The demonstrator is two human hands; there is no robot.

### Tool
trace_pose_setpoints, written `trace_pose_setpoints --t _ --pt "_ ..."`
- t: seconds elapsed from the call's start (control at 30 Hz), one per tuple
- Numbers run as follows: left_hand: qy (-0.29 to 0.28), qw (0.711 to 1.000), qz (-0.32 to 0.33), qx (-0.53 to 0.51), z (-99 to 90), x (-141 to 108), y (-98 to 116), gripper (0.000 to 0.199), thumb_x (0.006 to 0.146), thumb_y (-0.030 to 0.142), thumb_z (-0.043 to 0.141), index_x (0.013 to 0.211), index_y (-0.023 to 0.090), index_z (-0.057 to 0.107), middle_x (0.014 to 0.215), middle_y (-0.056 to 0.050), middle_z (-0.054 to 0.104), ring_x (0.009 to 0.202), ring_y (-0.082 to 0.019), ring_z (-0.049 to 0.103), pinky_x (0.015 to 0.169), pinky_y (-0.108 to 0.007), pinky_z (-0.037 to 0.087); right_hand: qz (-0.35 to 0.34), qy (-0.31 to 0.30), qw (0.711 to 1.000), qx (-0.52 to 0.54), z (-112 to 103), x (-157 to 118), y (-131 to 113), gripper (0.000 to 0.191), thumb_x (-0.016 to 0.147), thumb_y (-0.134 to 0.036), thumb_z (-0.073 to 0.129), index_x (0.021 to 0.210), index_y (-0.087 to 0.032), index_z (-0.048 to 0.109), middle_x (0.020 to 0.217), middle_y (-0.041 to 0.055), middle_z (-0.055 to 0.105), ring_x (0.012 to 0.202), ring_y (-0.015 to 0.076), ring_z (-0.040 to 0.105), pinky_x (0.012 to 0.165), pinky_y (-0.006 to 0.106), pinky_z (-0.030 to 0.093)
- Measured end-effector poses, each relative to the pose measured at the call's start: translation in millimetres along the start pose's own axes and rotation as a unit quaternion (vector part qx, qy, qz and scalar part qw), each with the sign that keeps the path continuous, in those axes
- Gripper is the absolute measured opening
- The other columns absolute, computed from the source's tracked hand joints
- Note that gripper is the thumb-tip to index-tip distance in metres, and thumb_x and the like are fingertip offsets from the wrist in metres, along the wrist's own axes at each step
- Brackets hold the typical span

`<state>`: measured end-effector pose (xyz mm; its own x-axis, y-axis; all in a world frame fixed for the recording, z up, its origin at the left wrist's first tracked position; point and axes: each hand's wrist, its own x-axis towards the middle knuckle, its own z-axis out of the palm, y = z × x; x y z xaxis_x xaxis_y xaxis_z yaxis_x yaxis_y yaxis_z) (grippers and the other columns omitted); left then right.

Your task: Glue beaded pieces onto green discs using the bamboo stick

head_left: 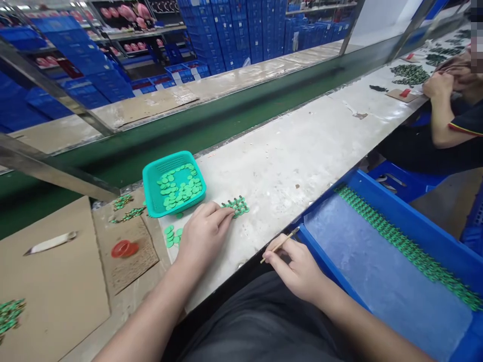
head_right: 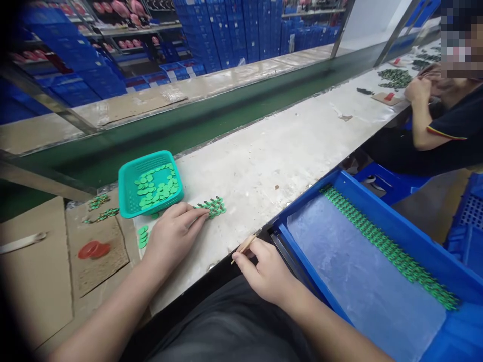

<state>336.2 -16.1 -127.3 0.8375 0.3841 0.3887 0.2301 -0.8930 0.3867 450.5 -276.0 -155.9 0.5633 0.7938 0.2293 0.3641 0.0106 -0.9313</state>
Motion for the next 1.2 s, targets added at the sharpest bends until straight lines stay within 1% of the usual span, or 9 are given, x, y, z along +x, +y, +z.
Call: trace_pose_setpoints --t 0.23,0.4,0.63,0.7,0.8,0.97,1.07,1.13,1.2 --pt "0.002 0.996 -0.065 -0.063 -12.8 -10 16 0.032 0.112 0.043 0.065 0.119 0.026 0.092 0.093 -0.008 0.079 0.090 -0.025 0.072 0.085 -0.038 0.057 0.034 -0.018 0.998 0.057 -5 12 -8 0.010 0.110 -0.024 0.068 0.100 -0.025 0.072 0.092 0.0048 0.085 0.085 0.0219 0.084 0.080 0.032 0.067" --pt "-0.056 0.976 -0.127 -0.166 -44.3 -49 60 0.041 0.117 0.055 0.060 0.122 0.028 0.091 0.112 -0.007 0.089 0.097 -0.022 0.083 0.087 -0.032 0.065 0.088 -0.134 0.979 0.125 12 12 -32 0.018 0.109 -0.027 0.070 0.092 -0.024 0.067 0.079 0.0003 0.080 0.072 0.0172 0.075 0.072 0.028 0.057" --pt "0.039 0.828 -0.354 -0.433 -72.5 -108 62 0.065 0.096 0.086 0.078 0.092 0.022 0.082 0.100 -0.010 0.082 0.098 -0.026 0.079 0.098 -0.039 0.067 0.089 -0.266 0.949 0.145 63 18 -60 0.017 0.107 -0.031 0.072 0.091 -0.023 0.071 0.081 0.0003 0.079 0.074 0.0171 0.074 0.072 0.027 0.054" --pt "0.069 0.777 -0.401 -0.480 -85.0 -130 49 0.065 0.094 0.087 0.081 0.094 0.021 0.076 0.090 -0.006 0.077 0.077 -0.020 0.073 0.080 -0.035 0.065 0.077 -0.277 0.951 0.111 73 24 -66 0.016 0.106 -0.032 0.073 0.093 -0.023 0.075 0.084 0.0013 0.080 0.076 0.0177 0.073 0.072 0.027 0.054" --pt "0.081 0.707 -0.464 -0.527 -102.6 -170 29 0.070 0.088 0.088 0.086 0.108 0.022 0.071 0.068 0.006 0.056 0.052 -0.009 0.040 0.051 -0.023 0.039 0.043 -0.273 0.960 0.039 91 48 -80 0.016 0.109 -0.029 0.071 0.095 -0.021 0.076 0.085 0.0012 0.079 0.077 0.0172 0.073 0.072 0.026 0.054" --pt "0.142 0.648 -0.515 -0.544 -117.8 -231 11 0.085 0.083 0.093 0.085 0.129 0.024 0.068 0.060 0.012 0.041 0.051 -0.007 0.014 0.046 -0.021 0.015 -0.131 -0.355 0.895 -0.238 194 144 -140 0.028 0.113 -0.019 0.072 0.085 -0.018 0.077 0.085 0.0027 0.081 0.081 0.0174 0.076 0.076 0.028 0.056" --pt "0.192 0.602 -0.516 -0.579 -131.8 -252 14 0.078 0.084 0.086 0.090 0.126 0.024 0.067 0.062 0.011 0.045 0.054 -0.007 0.012 0.046 -0.021 0.013 -0.165 -0.373 0.871 -0.273 288 199 -175 0.016 0.117 -0.024 0.070 0.113 -0.015 0.083 0.117 0.0067 0.085 0.108 0.0197 0.081 0.101 0.034 0.064" --pt "0.205 0.577 -0.514 -0.600 -143.1 -261 18 0.073 0.086 0.079 0.092 0.127 0.025 0.066 0.065 0.010 0.048 0.056 -0.007 0.014 0.047 -0.020 0.015 -0.166 -0.370 0.862 -0.304 341 221 -185 0.043 0.127 -0.037 0.049 0.137 -0.008 0.078 0.144 0.0072 0.074 0.125 0.0222 0.079 0.117 0.040 0.061" --pt "0.218 0.558 -0.509 -0.618 -151.6 -269 20 0.072 0.088 0.077 0.091 0.131 0.026 0.065 0.064 0.010 0.047 0.055 -0.008 0.014 0.047 -0.020 0.015 -0.151 -0.366 0.855 -0.336 377 234 -186 0.045 0.126 -0.042 0.053 0.146 -0.008 0.073 0.155 0.0096 0.069 0.130 0.0243 0.077 0.120 0.044 0.060"
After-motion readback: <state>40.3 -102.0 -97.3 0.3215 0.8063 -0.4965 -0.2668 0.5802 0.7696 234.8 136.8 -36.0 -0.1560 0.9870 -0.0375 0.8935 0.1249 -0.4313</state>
